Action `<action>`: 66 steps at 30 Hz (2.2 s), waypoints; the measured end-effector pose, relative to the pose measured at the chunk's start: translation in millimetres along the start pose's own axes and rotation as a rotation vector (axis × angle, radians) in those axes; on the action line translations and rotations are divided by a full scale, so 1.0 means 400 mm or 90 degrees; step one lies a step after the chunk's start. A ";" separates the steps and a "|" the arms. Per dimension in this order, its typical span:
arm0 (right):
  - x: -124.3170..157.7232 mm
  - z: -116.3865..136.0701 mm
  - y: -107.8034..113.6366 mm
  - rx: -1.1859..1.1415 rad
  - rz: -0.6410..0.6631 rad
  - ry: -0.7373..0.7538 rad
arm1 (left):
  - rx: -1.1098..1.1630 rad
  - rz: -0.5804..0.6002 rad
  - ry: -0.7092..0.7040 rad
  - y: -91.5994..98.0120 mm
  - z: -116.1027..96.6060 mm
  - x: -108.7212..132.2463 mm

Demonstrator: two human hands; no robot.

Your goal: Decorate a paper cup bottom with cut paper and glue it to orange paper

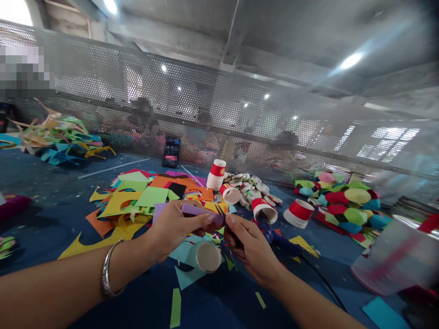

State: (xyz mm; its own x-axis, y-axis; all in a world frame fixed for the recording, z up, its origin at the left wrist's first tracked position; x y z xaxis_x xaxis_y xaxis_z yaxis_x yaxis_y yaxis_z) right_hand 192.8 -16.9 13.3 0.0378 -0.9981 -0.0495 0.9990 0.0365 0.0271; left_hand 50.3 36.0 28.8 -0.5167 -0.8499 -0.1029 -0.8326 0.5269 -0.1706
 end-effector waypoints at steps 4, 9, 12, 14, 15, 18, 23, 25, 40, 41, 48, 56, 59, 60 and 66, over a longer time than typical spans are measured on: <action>0.002 -0.001 -0.004 -0.017 0.010 -0.011 | 0.005 0.009 -0.005 -0.002 -0.001 -0.002; 0.000 -0.001 -0.004 -0.022 0.019 -0.011 | 0.005 0.032 -0.015 -0.008 -0.005 0.000; -0.001 0.002 -0.003 -0.020 0.020 -0.001 | 0.005 0.040 -0.013 -0.009 -0.004 0.004; -0.002 0.005 -0.003 -0.016 0.024 0.007 | 0.006 0.040 -0.009 -0.009 -0.003 0.004; -0.002 0.006 -0.003 -0.014 0.025 0.011 | 0.008 0.039 -0.008 -0.008 -0.002 0.004; -0.001 0.004 -0.003 -0.009 0.032 0.011 | 0.015 0.035 -0.007 -0.005 0.001 0.000; -0.001 -0.005 -0.002 -0.004 0.038 -0.002 | 0.018 0.045 0.003 -0.003 0.010 -0.006; -0.003 -0.006 0.000 0.001 0.031 0.004 | 0.025 0.038 0.015 0.000 0.015 -0.008; -0.005 0.007 0.009 0.017 -0.030 0.040 | 0.076 0.017 0.059 -0.004 0.017 -0.001; -0.005 0.006 0.010 0.032 -0.029 0.043 | 0.078 0.020 0.064 -0.006 0.019 -0.001; -0.006 0.017 0.022 0.136 -0.044 0.098 | 0.052 0.080 0.094 -0.007 0.031 -0.003; 0.004 0.041 0.016 0.271 -0.034 0.176 | 0.076 0.148 0.171 -0.011 0.044 -0.001; 0.002 0.039 0.023 0.278 -0.047 0.169 | 0.081 0.131 0.137 -0.003 0.030 -0.006; 0.000 0.040 0.026 0.273 -0.049 0.169 | 0.081 0.127 0.120 0.001 0.025 -0.008; -0.009 0.028 0.035 0.191 -0.045 0.114 | -0.044 0.056 -0.004 0.026 -0.006 -0.021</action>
State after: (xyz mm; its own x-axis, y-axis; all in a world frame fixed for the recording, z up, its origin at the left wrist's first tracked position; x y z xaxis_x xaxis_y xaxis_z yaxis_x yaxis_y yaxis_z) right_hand 206.4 -13.6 25.0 -0.0009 -0.9720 -0.2350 0.9486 -0.0753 0.3075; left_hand 45.5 48.6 30.4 -0.5875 -0.8002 -0.1203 -0.7960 0.5982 -0.0920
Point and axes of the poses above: each hand's wrist, its own x-axis away from the middle knuckle, its own y-axis out of the back of the hand, z = x × y, the point moved 7 cm from there along -x, towards the middle knuckle, and after that the axes turned 4 degrees about x, right-handed, at the moved point
